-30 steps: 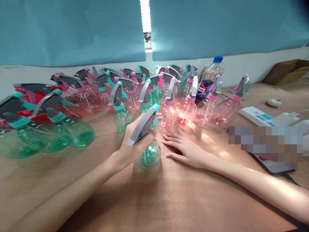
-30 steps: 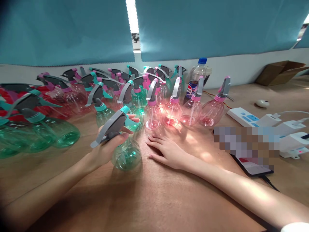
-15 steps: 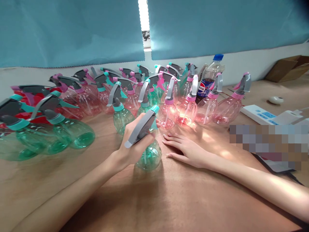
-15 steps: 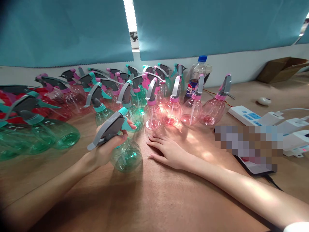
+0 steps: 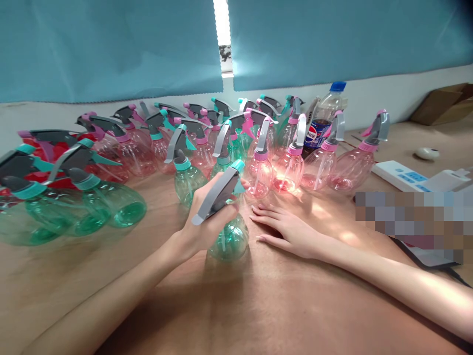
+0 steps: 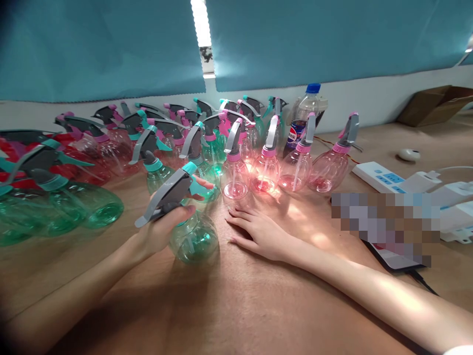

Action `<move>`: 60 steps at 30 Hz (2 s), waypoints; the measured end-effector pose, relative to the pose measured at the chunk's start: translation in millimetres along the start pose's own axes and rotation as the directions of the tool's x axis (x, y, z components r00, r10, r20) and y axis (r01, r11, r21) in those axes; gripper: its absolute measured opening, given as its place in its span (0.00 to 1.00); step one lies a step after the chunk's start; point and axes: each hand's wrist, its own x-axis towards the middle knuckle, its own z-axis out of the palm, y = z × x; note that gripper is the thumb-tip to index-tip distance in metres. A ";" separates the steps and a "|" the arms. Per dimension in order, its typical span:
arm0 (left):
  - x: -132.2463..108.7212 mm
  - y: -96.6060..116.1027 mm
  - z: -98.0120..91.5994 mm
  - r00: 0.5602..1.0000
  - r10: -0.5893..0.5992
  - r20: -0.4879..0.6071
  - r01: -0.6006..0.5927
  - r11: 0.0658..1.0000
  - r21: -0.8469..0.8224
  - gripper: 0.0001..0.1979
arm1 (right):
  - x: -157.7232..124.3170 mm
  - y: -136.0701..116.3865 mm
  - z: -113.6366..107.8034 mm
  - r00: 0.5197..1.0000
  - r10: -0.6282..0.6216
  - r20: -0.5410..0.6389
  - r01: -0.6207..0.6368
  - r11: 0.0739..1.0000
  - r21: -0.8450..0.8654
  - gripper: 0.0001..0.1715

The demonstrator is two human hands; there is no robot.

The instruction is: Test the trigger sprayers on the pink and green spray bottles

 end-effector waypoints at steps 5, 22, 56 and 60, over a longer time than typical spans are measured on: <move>0.4 -5.9 1.1 0.999 0.029 -0.021 -0.030 0.998 -0.052 0.07 | 0.3 -0.4 -1.3 0.999 0.007 0.034 -0.007 1.000 0.003 0.32; -3.0 -3.1 2.6 0.998 0.038 -0.040 -0.037 0.999 0.028 0.06 | 0.7 0.6 -0.5 0.999 0.005 0.043 -0.004 1.000 -0.026 0.32; 1.0 6.9 5.3 1.000 0.017 -0.004 -0.016 0.998 0.061 0.07 | -0.2 1.1 0.9 1.000 0.011 0.016 -0.011 1.000 0.003 0.31; 1.3 3.3 4.4 1.000 0.002 0.012 -0.003 0.997 0.073 0.11 | 0.6 -0.4 -1.0 0.999 0.010 0.039 -0.010 1.000 -0.012 0.31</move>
